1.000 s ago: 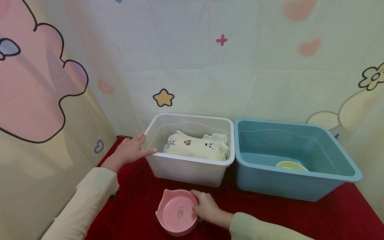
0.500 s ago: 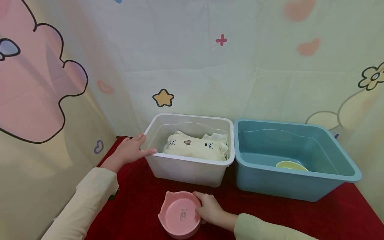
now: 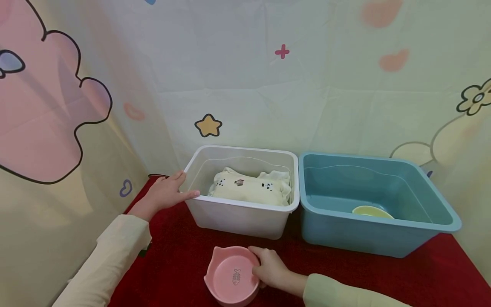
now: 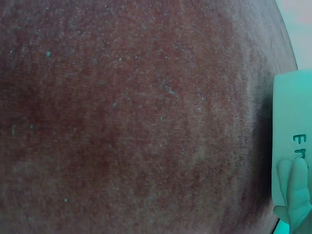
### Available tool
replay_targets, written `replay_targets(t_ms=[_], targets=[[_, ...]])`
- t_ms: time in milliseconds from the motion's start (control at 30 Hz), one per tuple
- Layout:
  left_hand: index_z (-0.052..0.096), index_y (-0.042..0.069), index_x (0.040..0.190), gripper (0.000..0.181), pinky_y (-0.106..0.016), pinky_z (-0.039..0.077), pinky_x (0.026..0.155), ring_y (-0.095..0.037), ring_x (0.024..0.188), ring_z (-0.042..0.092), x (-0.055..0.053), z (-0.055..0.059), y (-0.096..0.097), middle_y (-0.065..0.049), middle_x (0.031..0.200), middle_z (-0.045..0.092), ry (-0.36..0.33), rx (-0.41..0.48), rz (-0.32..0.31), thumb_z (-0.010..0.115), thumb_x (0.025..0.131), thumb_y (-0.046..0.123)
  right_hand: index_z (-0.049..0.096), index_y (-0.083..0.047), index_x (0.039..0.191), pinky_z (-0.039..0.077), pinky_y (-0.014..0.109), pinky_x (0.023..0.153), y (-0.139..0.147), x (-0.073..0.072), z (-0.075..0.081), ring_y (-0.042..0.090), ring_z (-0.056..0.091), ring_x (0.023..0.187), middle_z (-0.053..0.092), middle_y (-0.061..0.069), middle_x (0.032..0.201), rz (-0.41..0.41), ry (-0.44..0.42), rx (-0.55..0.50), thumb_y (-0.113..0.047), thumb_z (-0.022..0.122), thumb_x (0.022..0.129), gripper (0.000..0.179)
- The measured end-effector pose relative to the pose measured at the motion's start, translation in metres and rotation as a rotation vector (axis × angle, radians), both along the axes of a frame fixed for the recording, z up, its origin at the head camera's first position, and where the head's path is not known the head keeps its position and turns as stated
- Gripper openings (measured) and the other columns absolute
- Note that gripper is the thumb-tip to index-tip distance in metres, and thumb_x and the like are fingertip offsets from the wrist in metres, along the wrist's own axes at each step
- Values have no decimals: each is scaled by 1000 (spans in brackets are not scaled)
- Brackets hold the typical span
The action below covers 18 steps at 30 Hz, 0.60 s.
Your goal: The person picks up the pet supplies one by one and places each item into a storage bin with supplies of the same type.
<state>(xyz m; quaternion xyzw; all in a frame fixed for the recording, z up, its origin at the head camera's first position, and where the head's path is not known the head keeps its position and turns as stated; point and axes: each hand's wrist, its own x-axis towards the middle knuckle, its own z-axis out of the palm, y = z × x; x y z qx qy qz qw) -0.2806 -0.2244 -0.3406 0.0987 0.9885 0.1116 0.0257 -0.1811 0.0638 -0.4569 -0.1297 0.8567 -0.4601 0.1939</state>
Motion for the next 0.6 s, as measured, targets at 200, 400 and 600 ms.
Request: replay_targets(t_ms=[200, 400, 600], targets=[[22, 5, 140, 96, -61, 25, 97, -42, 124, 28, 0, -1, 0, -18, 145, 22, 3, 2, -3, 43, 74, 71, 41, 5, 128, 48, 28, 40, 3, 1, 3, 14, 55, 42, 56, 24, 111, 9, 5, -17, 10, 53, 73, 57], [22, 5, 140, 95, -62, 25, 97, -43, 124, 28, 1, 0, 0, -18, 145, 22, 0, 1, -3, 43, 74, 70, 41, 4, 129, 49, 28, 40, 6, 2, 6, 14, 56, 44, 56, 23, 114, 10, -13, -16, 10, 53, 74, 57], [22, 4, 140, 95, -61, 24, 97, -43, 125, 27, 1, 2, 1, -19, 145, 21, 2, 0, -3, 43, 74, 70, 41, 3, 129, 49, 29, 41, 9, 3, 8, 15, 57, 44, 56, 23, 113, 12, -20, -9, 10, 53, 74, 57]])
